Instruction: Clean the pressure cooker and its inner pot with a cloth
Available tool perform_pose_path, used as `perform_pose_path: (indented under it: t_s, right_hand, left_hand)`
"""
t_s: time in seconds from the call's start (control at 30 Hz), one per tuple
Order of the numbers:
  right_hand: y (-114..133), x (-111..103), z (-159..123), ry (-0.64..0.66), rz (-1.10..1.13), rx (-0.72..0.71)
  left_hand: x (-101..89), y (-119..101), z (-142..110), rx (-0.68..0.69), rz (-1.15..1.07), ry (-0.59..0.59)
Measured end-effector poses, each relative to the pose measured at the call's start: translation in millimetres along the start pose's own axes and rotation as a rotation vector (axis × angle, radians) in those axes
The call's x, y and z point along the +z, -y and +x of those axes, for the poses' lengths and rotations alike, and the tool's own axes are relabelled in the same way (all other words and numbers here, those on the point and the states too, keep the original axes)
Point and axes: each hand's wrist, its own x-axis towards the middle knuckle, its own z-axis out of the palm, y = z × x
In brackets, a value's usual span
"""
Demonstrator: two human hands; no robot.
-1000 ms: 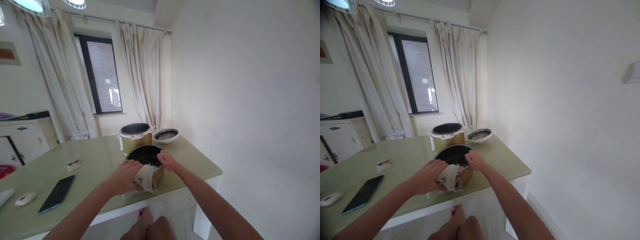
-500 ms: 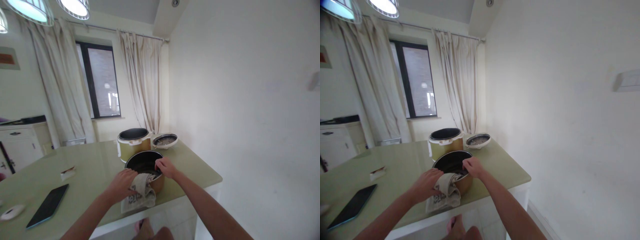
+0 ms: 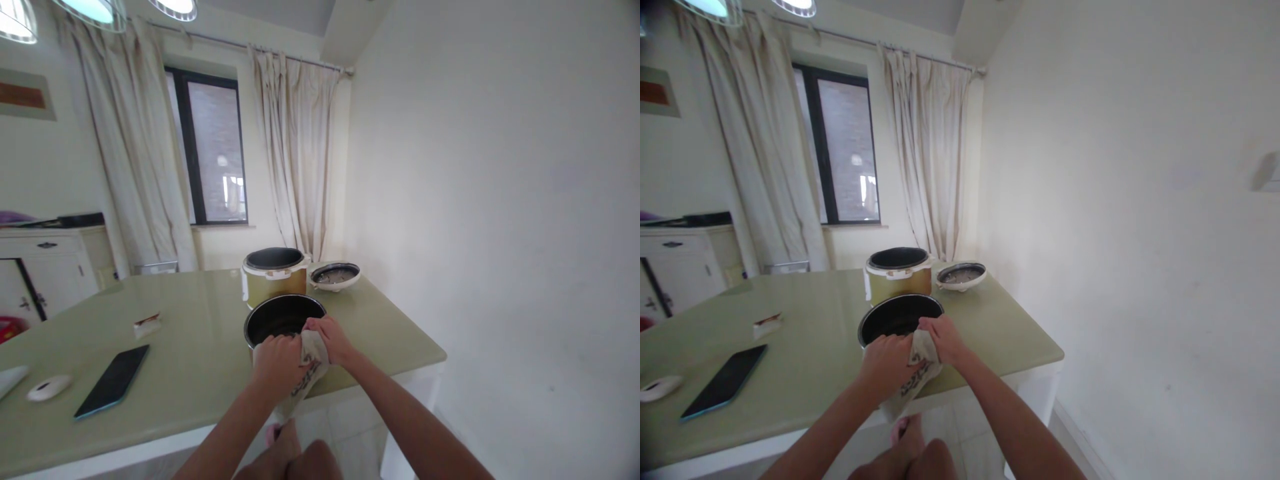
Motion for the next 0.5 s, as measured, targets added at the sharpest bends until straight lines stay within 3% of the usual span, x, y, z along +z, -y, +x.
perform_pose_path:
  t_s: [0.13,0.27,0.37,0.5]
  right_hand:
    - [-19.5,-20.8,9.0,0.062,0.105,0.001]
    - [-28.4,-35.8,19.5,0.095,0.109,0.04]
    - [-18.6,-26.7,17.1,0.104,0.086,0.043]
    - [-2.9,1.7,1.6,-0.04,0.0,0.034]
  left_hand:
    - [2.1,36.7,-11.6,0.196,-0.057,0.036]
    - [3.2,68.9,-23.7,0.198,-0.089,0.006]
    - [2.7,59.0,-20.9,0.156,-0.045,0.012]
    - [2.1,15.5,-5.7,-0.03,-0.009,-0.045]
